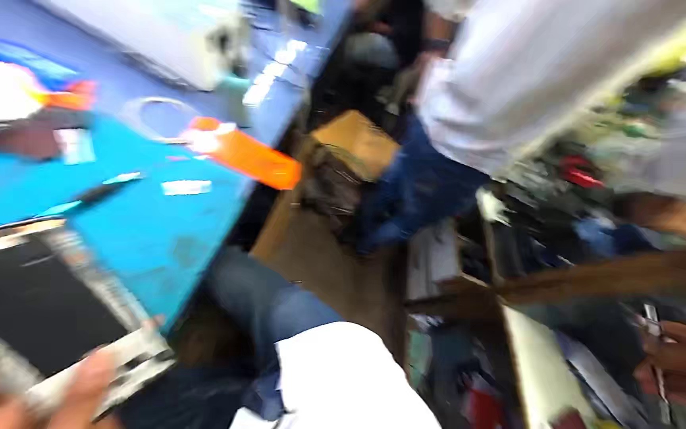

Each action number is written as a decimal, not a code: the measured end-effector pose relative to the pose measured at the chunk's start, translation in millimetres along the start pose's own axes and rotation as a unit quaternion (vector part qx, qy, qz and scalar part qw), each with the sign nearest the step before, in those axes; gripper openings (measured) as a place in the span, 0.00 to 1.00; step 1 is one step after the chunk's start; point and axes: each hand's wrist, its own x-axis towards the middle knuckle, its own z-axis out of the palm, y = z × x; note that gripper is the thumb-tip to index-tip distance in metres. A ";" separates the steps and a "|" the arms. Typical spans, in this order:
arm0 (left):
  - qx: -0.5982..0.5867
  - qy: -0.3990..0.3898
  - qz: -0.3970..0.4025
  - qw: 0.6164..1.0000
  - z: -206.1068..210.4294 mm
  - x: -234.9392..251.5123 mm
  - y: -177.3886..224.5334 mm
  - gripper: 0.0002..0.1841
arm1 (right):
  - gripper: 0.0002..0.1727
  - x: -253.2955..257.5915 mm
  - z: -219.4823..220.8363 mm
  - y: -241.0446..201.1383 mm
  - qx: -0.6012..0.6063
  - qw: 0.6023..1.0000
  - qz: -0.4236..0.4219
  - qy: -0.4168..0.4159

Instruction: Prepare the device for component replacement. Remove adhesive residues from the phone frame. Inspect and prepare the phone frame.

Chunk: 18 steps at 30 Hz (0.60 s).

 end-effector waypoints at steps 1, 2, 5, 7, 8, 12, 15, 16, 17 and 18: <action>0.003 0.049 -0.016 0.999 4.6 -0.4 -2.2 0.23 | 0.11 20.8 14.4 -21.4 0.027 0.994 -0.094 -0.045; 0.006 0.076 -0.018 0.997 7.6 -0.1 -3.5 0.24 | 0.11 37.2 30.9 -44.9 0.050 0.978 -0.176 -0.097; -0.058 0.081 -0.040 0.994 7.7 -1.2 -3.0 0.25 | 0.11 49.7 96.5 -126.4 0.094 0.901 -0.366 -0.213; -0.100 0.080 -0.060 0.990 6.8 0.3 -1.1 0.26 | 0.09 43.1 145.6 -171.8 0.165 0.829 -0.463 -0.267; -0.113 0.091 -0.072 0.987 7.6 1.3 0.7 0.25 | 0.09 33.9 168.3 -191.5 0.198 0.797 -0.491 -0.293; -0.098 0.159 -0.104 0.977 16.4 2.6 10.4 0.22 | 0.08 -13.1 244.3 -243.6 0.308 0.691 -0.539 -0.370; -0.079 0.210 -0.106 0.969 25.8 6.4 13.6 0.21 | 0.09 -38.9 283.7 -268.2 0.379 0.627 -0.549 -0.403; -0.065 0.226 -0.107 0.966 28.6 8.0 13.8 0.21 | 0.09 -45.7 293.5 -275.8 0.395 0.613 -0.553 -0.404; -0.051 0.242 -0.107 0.963 31.6 9.0 13.3 0.22 | 0.09 -51.7 302.0 -283.1 0.408 0.599 -0.558 -0.403; -0.042 0.257 -0.104 0.960 34.3 9.8 12.5 0.23 | 0.09 -56.8 309.6 -289.6 0.421 0.584 -0.565 -0.402</action>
